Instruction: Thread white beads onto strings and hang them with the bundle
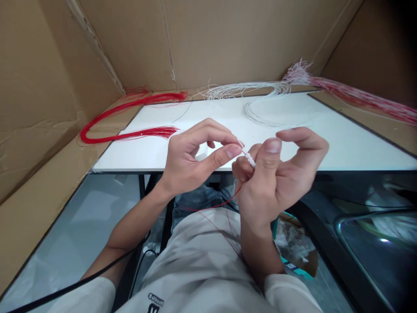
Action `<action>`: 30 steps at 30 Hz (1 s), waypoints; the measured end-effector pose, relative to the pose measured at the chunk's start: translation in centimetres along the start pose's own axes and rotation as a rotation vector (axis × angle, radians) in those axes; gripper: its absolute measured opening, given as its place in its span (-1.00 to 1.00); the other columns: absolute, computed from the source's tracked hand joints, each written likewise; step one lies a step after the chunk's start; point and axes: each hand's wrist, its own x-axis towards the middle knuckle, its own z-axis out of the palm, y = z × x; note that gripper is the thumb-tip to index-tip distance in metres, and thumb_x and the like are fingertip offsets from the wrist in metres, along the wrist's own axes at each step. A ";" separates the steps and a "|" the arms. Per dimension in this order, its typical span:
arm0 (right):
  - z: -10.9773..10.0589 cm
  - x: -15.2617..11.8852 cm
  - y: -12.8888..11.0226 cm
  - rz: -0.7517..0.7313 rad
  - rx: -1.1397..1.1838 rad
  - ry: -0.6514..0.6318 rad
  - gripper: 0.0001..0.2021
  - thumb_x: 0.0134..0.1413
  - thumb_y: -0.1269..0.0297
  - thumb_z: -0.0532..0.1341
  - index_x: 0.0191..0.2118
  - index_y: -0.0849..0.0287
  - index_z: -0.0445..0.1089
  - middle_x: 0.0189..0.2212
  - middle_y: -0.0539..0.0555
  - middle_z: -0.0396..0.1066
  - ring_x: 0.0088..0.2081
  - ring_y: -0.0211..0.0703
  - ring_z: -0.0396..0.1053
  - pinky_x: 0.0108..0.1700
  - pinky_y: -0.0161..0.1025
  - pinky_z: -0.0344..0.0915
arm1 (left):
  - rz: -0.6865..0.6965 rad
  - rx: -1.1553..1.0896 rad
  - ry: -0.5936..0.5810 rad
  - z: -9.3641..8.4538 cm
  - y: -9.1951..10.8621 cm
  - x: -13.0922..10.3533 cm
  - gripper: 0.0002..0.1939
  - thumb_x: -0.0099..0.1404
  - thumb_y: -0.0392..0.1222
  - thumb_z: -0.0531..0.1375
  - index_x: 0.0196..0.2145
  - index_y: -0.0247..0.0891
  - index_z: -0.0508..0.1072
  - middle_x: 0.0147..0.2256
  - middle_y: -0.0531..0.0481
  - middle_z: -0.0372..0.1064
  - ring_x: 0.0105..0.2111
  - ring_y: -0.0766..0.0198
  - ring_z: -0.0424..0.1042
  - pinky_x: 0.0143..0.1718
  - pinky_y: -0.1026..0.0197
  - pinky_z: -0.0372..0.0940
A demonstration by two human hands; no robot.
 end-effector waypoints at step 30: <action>-1.7 0.1 -0.3 -0.002 -0.290 -0.401 -0.82 0.44 0.20 0.23 -0.25 0.10 0.44 -0.56 -0.11 0.24 -0.56 -0.33 0.12 -0.52 -0.29 0.08 | -0.010 0.045 0.015 -1.9 1.0 0.5 -0.85 0.46 -0.12 0.31 -0.30 -0.15 0.56 -0.31 0.06 0.60 -0.30 0.29 0.57 -0.31 0.15 0.43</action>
